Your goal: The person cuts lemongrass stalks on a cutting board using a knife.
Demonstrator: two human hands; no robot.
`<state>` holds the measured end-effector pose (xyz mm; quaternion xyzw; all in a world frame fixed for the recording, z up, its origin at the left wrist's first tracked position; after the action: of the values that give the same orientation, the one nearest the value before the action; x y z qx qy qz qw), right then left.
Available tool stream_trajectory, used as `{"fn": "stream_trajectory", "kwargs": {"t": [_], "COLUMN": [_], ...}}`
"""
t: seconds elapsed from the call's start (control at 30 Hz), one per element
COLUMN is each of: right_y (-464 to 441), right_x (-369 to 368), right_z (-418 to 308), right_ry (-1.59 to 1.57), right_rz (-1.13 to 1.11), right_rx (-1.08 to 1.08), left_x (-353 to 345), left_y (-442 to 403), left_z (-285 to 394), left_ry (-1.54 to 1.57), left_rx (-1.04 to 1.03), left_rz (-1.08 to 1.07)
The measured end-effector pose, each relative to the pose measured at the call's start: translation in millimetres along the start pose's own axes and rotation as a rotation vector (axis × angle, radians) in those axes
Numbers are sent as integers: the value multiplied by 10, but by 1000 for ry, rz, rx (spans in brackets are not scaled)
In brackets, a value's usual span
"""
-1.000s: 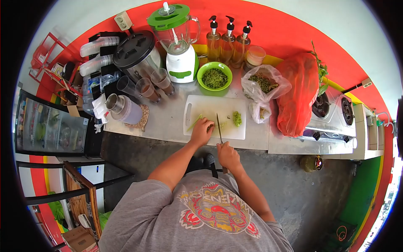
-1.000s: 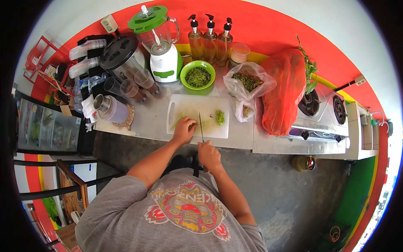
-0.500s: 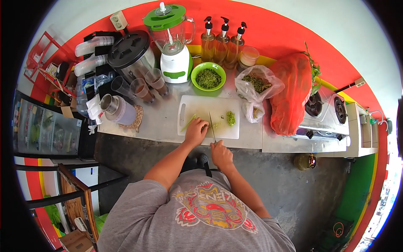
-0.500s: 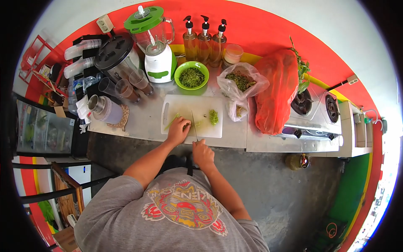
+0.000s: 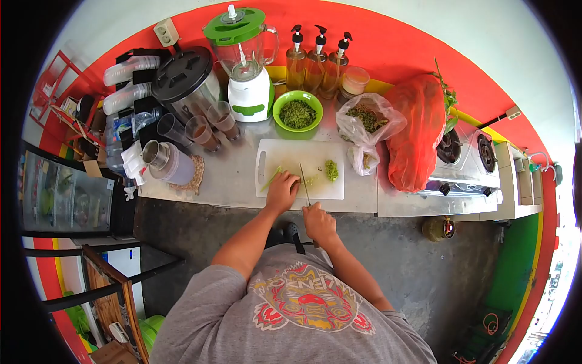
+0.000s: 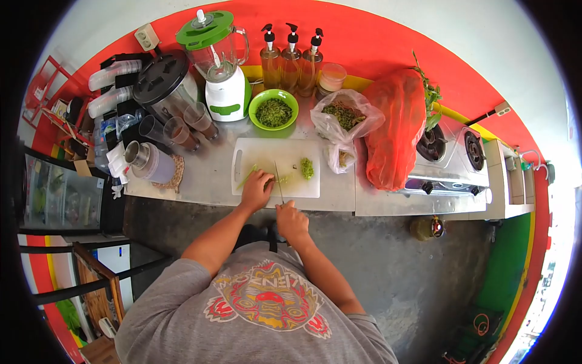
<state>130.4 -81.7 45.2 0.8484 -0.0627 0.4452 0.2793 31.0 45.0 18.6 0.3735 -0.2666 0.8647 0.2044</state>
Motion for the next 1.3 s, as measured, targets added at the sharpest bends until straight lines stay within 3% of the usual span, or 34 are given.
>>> {"fn": "stream_trajectory", "kwargs": {"t": [0.5, 0.7, 1.2, 1.3], "right_y": [-4, -1, 73, 15], "right_x": [-69, 1, -189, -96], "right_z": [55, 24, 107, 84], "right_ry": [-59, -7, -80, 24], "right_rz": [-19, 13, 5, 101], "right_rx": [-76, 8, -105, 38], "left_x": [18, 20, -20, -14], "left_y": [24, 36, 46, 47], "left_z": [5, 10, 33, 35], "left_ry": [12, 20, -54, -28], "left_rx": [4, -20, -27, -28], "left_rz": [0, 35, 25, 29]}}
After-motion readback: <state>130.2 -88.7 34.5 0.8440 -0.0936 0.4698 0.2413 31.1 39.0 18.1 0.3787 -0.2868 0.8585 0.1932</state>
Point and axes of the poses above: each hand's wrist, its own y-axis away from the middle knuckle, its own x-axis out of the back of the hand, z = x × y, the point moved 4 cm from there along -y, towards the middle knuckle, and after that the axes turned 7 degrees about -y, right-handed, at the moved point
